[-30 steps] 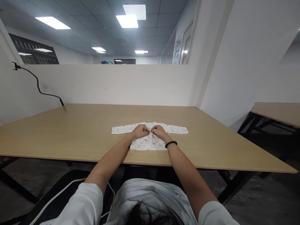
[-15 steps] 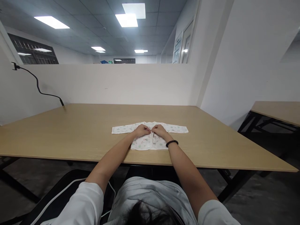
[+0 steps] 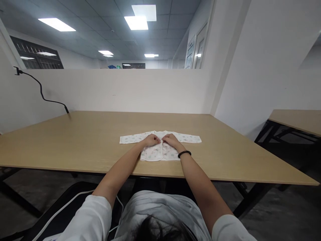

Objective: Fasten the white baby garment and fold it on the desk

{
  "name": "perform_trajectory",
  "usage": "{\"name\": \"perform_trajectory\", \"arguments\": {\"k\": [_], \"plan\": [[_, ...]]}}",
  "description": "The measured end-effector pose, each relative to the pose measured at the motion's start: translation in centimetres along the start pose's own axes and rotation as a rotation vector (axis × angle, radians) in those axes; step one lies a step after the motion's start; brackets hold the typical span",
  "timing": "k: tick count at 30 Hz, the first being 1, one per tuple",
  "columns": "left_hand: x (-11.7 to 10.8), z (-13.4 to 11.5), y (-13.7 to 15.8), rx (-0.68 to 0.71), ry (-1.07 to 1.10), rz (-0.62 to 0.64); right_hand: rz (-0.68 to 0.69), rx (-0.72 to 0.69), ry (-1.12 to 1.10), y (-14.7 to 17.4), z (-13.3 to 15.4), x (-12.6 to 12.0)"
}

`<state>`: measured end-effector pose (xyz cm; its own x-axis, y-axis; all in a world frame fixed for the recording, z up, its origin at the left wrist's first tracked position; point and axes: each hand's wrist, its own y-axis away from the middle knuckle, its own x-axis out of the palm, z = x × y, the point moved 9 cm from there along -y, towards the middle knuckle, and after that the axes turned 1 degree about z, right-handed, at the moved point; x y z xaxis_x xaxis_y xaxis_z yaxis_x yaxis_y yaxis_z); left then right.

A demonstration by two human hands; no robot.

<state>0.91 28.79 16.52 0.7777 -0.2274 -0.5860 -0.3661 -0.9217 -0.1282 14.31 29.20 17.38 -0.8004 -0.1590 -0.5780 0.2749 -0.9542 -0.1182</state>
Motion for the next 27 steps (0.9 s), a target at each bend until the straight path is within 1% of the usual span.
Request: {"name": "perform_trajectory", "arguments": {"k": [9,12,19,23,27], "plan": [[-0.6,0.3,0.3,-0.105,0.016,-0.045,0.081,-0.033,-0.022,-0.4,-0.7,0.8],[-0.5,0.3,0.4,-0.129,0.014,-0.024,0.099,-0.046,-0.028,-0.4,-0.8,1.0],[-0.5,-0.3,0.6,-0.078,-0.014,0.006,0.101,-0.011,0.014,-0.9,-1.1,1.0],[-0.7,-0.2,0.5,-0.067,-0.035,-0.024,0.087,0.002,-0.002,-1.0,-1.2,1.0],[-1.0,0.0,0.2,-0.053,-0.048,-0.073,0.054,-0.035,0.015,-0.9,-0.9,0.8]]}}
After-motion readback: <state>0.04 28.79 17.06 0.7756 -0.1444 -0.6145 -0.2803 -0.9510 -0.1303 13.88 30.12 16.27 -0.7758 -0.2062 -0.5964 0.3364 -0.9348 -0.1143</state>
